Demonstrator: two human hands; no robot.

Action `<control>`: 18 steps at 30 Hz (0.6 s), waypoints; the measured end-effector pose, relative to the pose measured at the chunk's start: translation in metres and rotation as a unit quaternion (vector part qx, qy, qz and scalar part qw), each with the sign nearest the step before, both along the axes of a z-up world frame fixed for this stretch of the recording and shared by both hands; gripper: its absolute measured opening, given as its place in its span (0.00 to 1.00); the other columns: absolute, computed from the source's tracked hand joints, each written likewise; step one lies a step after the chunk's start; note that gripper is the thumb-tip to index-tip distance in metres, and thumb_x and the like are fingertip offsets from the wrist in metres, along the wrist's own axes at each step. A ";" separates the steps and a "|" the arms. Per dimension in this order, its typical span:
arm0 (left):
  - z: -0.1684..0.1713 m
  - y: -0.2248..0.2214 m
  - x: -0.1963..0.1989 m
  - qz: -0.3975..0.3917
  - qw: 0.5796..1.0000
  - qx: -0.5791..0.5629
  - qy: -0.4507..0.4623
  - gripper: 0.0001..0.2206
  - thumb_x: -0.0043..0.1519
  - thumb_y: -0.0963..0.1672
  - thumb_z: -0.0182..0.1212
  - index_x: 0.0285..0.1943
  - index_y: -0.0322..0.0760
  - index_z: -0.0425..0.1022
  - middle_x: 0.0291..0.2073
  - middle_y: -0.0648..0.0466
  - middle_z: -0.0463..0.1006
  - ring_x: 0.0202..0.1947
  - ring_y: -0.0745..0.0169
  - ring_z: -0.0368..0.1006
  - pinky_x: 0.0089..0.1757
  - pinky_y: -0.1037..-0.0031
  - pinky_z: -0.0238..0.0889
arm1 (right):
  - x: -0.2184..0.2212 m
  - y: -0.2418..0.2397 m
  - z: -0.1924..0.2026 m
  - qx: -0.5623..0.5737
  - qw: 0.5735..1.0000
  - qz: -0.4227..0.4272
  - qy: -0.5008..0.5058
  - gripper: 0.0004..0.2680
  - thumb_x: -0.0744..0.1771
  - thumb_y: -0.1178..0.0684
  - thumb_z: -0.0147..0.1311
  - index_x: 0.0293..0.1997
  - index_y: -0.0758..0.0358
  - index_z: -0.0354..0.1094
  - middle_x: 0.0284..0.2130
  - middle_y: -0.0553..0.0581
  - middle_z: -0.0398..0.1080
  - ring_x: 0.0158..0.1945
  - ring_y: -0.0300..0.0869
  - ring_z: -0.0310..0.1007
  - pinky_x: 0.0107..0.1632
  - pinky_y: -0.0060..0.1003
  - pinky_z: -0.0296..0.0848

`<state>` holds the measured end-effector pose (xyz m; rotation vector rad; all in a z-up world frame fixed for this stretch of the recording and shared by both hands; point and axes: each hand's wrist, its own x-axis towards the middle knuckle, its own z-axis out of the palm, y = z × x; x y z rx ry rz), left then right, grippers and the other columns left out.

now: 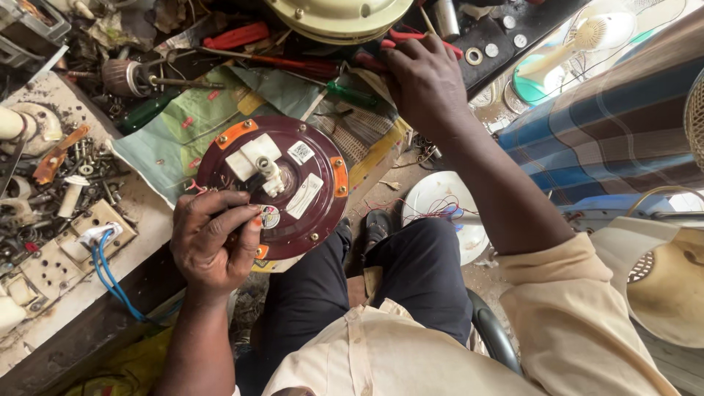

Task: The person works on a circular electrical component, likely a fan motor base, using pliers and a screwdriver. They strip wire ends, twist wires together, and tighten terminal screws to secure connections. The workspace is cluttered with tools and parts.

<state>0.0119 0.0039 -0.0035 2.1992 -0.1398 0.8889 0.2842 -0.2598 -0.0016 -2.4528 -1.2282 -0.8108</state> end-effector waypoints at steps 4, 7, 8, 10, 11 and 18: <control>0.001 0.000 0.004 -0.005 1.000 0.001 -0.010 0.06 0.64 0.42 0.68 0.49 0.43 0.80 0.49 0.56 0.78 0.49 0.53 0.72 0.49 0.66 0.66 | 0.010 -0.006 -0.002 0.023 0.998 0.001 0.051 0.09 0.67 0.53 0.65 0.51 0.57 0.76 0.43 0.56 0.76 0.47 0.53 0.74 0.48 0.47 0.73; 0.000 0.003 0.003 -0.012 1.000 0.004 -0.013 0.07 0.64 0.41 0.67 0.49 0.43 0.80 0.49 0.55 0.78 0.48 0.53 0.72 0.51 0.64 0.66 | 0.028 -0.031 0.003 -0.025 0.994 -0.025 0.108 0.10 0.70 0.55 0.61 0.59 0.53 0.76 0.47 0.57 0.76 0.49 0.54 0.74 0.51 0.48 0.74; 0.001 0.004 0.004 -0.017 1.000 0.005 -0.014 0.07 0.64 0.41 0.67 0.49 0.43 0.80 0.49 0.55 0.78 0.48 0.53 0.72 0.52 0.63 0.66 | 0.034 -0.035 0.003 -0.043 0.994 -0.014 0.096 0.10 0.70 0.54 0.60 0.58 0.53 0.75 0.49 0.57 0.76 0.50 0.55 0.73 0.51 0.48 0.73; 0.003 0.004 0.003 -0.022 1.000 0.003 -0.011 0.07 0.63 0.41 0.67 0.49 0.43 0.81 0.49 0.55 0.78 0.48 0.53 0.72 0.51 0.63 0.66 | 0.042 -0.045 0.002 -0.077 0.994 0.003 0.077 0.11 0.69 0.53 0.60 0.58 0.54 0.74 0.51 0.58 0.76 0.53 0.57 0.73 0.51 0.49 0.73; 0.004 0.003 0.001 -0.013 1.000 0.003 -0.012 0.07 0.63 0.41 0.67 0.48 0.44 0.81 0.48 0.55 0.78 0.47 0.53 0.72 0.51 0.63 0.66 | 0.050 -0.044 0.006 -0.133 0.985 -0.031 0.109 0.11 0.69 0.49 0.61 0.59 0.52 0.75 0.48 0.59 0.75 0.51 0.59 0.73 0.47 0.51 0.72; 0.005 0.007 0.001 -0.024 0.999 -0.013 -0.028 0.09 0.61 0.40 0.70 0.49 0.43 0.81 0.48 0.54 0.78 0.47 0.54 0.73 0.48 0.65 0.68 | 0.079 -0.017 0.035 -0.372 0.913 -0.097 0.139 0.20 0.65 0.41 0.63 0.65 0.45 0.73 0.46 0.64 0.76 0.48 0.60 0.76 0.44 0.54 0.74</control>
